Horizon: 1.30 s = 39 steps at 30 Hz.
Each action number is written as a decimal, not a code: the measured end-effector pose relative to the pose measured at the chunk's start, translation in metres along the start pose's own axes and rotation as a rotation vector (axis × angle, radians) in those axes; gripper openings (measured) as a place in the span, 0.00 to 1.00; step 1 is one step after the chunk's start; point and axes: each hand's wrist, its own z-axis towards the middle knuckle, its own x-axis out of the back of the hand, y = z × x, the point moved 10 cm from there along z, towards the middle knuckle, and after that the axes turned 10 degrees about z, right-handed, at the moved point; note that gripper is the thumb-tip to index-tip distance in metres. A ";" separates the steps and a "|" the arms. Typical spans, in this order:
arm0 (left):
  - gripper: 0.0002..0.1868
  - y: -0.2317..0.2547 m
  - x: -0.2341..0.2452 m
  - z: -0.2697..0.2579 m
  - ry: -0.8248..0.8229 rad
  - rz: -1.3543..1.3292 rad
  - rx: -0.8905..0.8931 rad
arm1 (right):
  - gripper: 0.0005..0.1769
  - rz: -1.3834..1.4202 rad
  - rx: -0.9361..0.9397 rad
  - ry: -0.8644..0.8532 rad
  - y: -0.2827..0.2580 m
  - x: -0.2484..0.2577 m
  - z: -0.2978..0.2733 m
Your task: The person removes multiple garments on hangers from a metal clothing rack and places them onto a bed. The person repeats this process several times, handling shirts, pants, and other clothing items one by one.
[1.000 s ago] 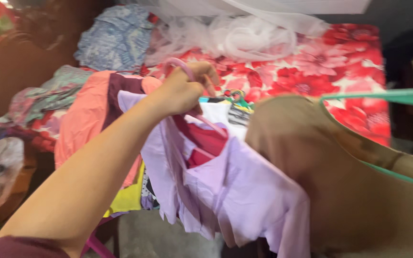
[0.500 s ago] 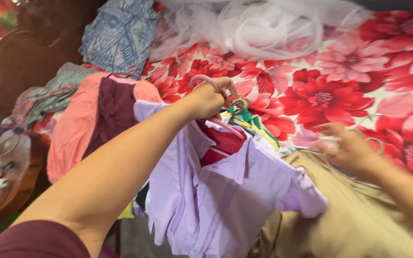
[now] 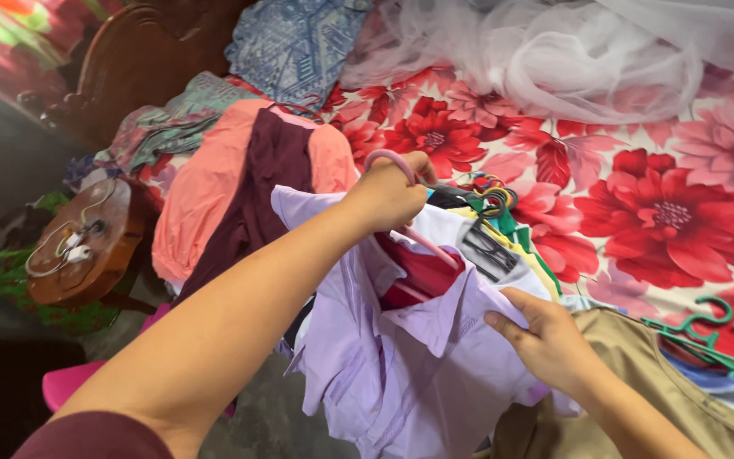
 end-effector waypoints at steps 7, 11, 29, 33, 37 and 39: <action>0.13 -0.013 0.049 -0.046 -0.021 0.155 -0.031 | 0.12 0.445 -0.124 -0.137 0.006 -0.072 -0.023; 0.14 -0.033 0.084 -0.093 -0.213 0.126 0.320 | 0.11 0.429 -0.169 -0.257 -0.006 -0.131 -0.044; 0.22 -0.029 0.168 -0.140 0.345 0.258 0.265 | 0.11 0.391 -0.128 -0.203 -0.075 -0.152 -0.005; 0.15 -0.070 0.191 -0.171 0.466 -0.072 0.143 | 0.08 0.415 -0.092 -0.271 -0.108 -0.195 0.007; 0.13 -0.097 0.244 -0.224 0.682 -0.017 0.097 | 0.07 0.402 0.027 -0.415 -0.155 -0.253 0.015; 0.13 -0.103 0.280 -0.248 0.770 0.026 0.095 | 0.07 0.420 0.003 -0.482 -0.175 -0.286 0.020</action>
